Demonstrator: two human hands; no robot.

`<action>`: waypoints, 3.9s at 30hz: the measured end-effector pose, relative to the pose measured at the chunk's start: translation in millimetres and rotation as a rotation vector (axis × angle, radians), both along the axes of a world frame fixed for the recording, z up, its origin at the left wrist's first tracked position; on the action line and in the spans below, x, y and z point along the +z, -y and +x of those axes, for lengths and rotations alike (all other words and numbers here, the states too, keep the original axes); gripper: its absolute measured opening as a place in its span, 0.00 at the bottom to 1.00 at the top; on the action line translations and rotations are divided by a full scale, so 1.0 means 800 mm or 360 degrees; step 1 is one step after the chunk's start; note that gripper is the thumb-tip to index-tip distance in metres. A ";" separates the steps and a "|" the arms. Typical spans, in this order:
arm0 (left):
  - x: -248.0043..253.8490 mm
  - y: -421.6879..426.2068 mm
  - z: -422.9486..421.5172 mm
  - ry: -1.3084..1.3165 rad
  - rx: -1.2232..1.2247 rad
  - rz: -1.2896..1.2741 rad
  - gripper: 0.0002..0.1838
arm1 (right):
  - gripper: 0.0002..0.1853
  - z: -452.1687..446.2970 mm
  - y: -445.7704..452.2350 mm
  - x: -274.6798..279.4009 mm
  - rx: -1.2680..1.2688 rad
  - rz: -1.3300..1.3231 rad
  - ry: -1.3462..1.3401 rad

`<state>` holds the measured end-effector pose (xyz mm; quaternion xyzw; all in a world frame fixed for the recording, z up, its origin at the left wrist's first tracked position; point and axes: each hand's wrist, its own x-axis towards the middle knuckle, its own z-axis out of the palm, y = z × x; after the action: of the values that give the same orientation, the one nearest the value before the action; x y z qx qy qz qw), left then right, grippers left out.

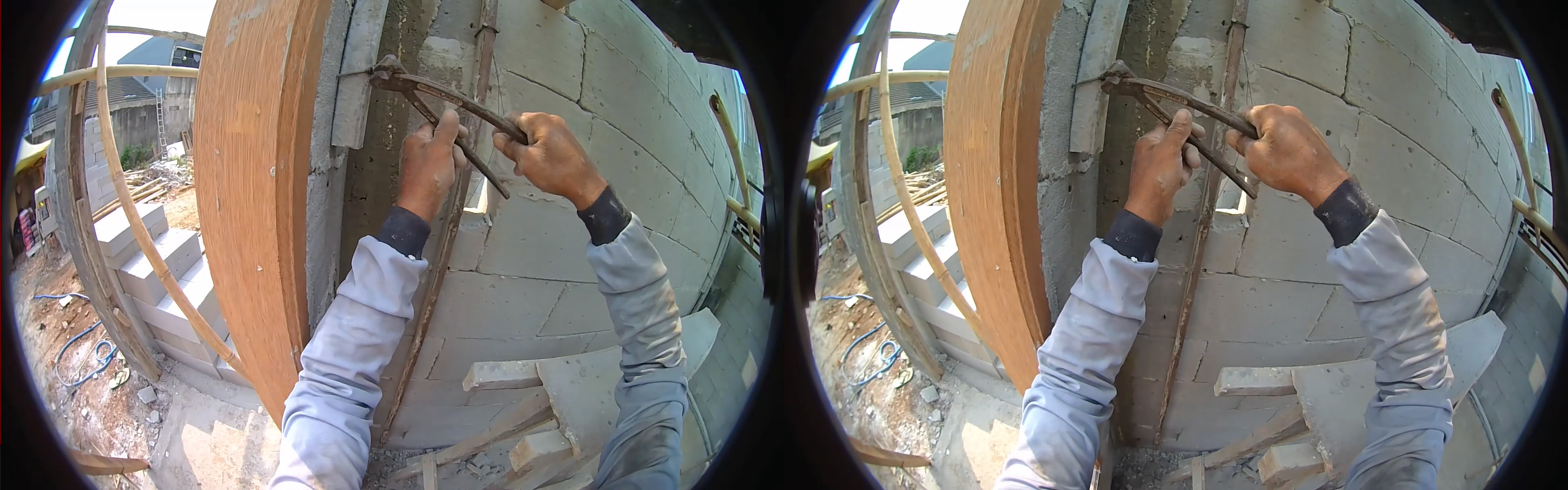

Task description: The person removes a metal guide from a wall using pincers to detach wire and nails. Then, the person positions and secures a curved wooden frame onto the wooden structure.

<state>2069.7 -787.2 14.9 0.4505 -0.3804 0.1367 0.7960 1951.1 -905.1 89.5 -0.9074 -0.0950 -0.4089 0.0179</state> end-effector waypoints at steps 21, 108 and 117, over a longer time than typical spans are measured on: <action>0.055 0.013 0.004 0.0080 -0.0262 -0.0251 0.20 | 0.10 -0.047 -0.049 0.035 -0.0478 -0.1045 0.0758; -0.052 -0.070 0.019 -0.0208 -0.0174 -0.0619 0.31 | 0.45 0.098 0.002 0.016 -0.0316 -0.0364 0.0518; -0.051 -0.074 0.017 -0.0225 -0.0088 -0.0504 0.31 | 0.31 0.132 0.033 0.000 0.0236 -0.0246 0.0792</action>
<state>2083.6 -727.7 -25.9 0.3173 -0.3096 0.1410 0.8852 2056.9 -931.5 89.8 -0.7682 -0.1936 -0.6086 -0.0456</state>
